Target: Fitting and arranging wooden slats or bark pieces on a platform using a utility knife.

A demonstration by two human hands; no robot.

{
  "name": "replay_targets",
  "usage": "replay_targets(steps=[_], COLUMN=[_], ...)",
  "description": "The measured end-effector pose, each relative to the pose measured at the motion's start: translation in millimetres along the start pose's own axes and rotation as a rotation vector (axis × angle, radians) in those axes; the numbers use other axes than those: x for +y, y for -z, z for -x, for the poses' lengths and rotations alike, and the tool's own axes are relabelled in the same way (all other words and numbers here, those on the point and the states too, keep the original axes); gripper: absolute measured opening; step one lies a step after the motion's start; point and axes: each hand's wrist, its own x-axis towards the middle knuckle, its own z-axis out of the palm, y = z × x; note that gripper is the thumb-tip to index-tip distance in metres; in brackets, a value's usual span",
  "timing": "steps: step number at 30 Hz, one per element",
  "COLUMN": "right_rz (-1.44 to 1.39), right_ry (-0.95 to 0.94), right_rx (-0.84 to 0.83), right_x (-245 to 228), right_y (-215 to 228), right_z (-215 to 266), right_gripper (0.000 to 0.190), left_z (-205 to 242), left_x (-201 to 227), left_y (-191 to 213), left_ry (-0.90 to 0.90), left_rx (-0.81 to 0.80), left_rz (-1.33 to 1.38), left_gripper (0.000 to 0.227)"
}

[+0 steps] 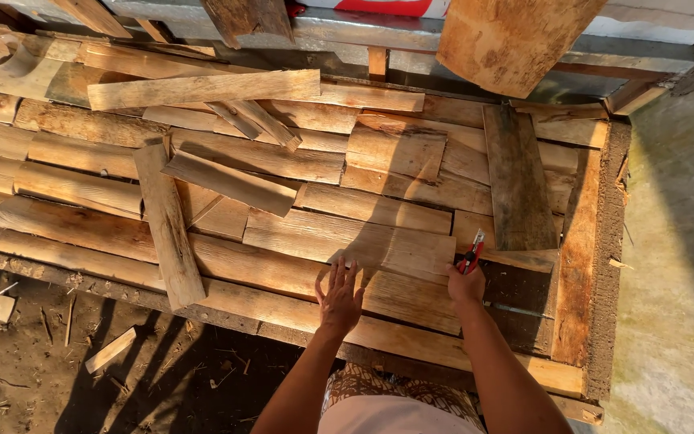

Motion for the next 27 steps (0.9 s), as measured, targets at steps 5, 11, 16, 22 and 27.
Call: replay_targets(steps=[5, 11, 16, 22, 27], right_rz=[-0.02, -0.084, -0.177, -0.456, -0.373], right_ry=[-0.055, -0.063, -0.016, 0.151, 0.085], right_rx=[-0.005, -0.047, -0.112, -0.295, -0.23], right_x=[-8, -2, 3, 20, 7], right_y=[7, 11, 22, 31, 30], right_z=[9, 7, 11, 9, 16], right_gripper=[0.025, 0.025, 0.02, 0.019, 0.021], left_z=[2, 4, 4, 9, 8], left_x=[10, 7, -2, 2, -1], left_y=[14, 19, 8, 15, 13], left_ry=[0.043, 0.033, -0.03, -0.019, -0.043], left_rx=[-0.09, -0.136, -0.103, -0.092, -0.103], left_rz=[0.003, 0.008, -0.014, 0.006, -0.039], left_gripper=[0.069, 0.069, 0.069, 0.073, 0.073])
